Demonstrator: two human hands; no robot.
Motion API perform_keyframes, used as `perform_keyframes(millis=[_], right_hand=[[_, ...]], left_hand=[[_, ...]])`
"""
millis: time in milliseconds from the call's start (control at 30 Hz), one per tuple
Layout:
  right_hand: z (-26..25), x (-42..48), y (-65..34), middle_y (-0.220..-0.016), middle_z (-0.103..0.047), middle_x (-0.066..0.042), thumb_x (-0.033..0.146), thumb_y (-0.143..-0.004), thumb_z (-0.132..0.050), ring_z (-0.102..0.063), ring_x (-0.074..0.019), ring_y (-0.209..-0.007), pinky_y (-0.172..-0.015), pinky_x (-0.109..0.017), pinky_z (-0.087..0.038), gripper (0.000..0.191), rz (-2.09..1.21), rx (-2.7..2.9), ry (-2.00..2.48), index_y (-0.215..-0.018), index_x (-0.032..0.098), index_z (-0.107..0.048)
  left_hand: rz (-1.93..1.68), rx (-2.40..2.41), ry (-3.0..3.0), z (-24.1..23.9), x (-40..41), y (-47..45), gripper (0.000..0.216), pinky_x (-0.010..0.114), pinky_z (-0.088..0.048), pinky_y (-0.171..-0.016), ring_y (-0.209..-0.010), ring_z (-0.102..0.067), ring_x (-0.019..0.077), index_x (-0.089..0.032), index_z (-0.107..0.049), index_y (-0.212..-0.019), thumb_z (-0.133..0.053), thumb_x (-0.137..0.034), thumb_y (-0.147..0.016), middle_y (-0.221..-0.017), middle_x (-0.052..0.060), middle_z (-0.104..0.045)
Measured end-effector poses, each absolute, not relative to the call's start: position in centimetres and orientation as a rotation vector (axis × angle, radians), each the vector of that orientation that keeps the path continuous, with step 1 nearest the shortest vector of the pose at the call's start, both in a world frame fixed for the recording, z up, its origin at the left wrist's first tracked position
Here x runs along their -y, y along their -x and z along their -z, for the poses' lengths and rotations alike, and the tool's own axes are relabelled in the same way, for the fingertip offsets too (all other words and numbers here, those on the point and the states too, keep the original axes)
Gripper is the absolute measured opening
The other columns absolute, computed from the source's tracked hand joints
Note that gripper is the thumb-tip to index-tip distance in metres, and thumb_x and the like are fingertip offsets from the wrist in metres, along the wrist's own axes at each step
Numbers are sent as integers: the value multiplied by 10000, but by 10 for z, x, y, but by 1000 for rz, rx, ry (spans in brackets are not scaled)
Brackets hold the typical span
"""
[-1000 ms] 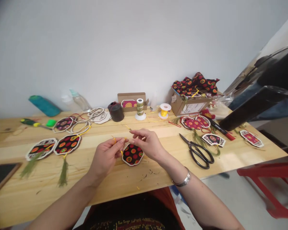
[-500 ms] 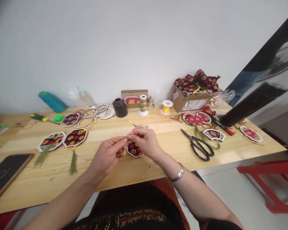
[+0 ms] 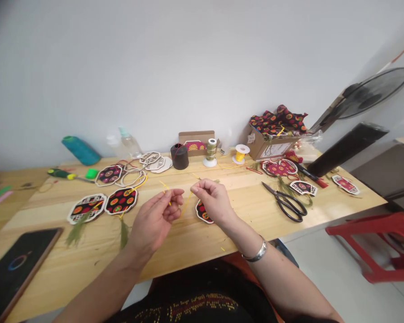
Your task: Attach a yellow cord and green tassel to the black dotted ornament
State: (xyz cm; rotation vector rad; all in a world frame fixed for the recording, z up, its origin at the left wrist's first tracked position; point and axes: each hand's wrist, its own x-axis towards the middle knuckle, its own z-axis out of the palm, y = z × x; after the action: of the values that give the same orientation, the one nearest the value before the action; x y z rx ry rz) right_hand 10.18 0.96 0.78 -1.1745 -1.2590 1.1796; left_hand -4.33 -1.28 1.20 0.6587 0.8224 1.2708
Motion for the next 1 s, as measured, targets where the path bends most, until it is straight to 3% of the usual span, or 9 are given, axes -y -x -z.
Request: perform_keyframes(millis=[300, 533, 1000], right_hand=[[-35, 18, -114, -701, -535, -6, 333, -792, -621, -455, -91, -599, -546, -239, -370, 206, -1289, 1612, 1177, -707, 145, -609], [-38, 27, -120, -765, -576, -13, 204, -844, -590, -528, -110, -745, -716, -258, -427, 117, -1230, 1861, 1149, -749, 144, -621], [-33, -12, -149, -751, -570, -21, 280, -828, -608, -510, -103, -666, -616, -255, -434, 166, -1560, 1946, 973, -751, 135, -634]], left_hand=[[-1071, -756, -653, -6, 15, 51, 211, 171, -275, -458, -497, -366, 32, -89, -671, -819, -608, -290, -804, -649, 9, -524], [-957, -718, -642, -3, 21, 56, 218, 176, -248, -455, -506, -364, 35, -98, -678, -826, -600, -301, -818, -652, 2, -494], [-849, -753, -579, -3, 7, 55, 254, 202, -201, -446, -499, -273, 37, -90, -697, -834, -641, -333, -784, -629, -11, -432]])
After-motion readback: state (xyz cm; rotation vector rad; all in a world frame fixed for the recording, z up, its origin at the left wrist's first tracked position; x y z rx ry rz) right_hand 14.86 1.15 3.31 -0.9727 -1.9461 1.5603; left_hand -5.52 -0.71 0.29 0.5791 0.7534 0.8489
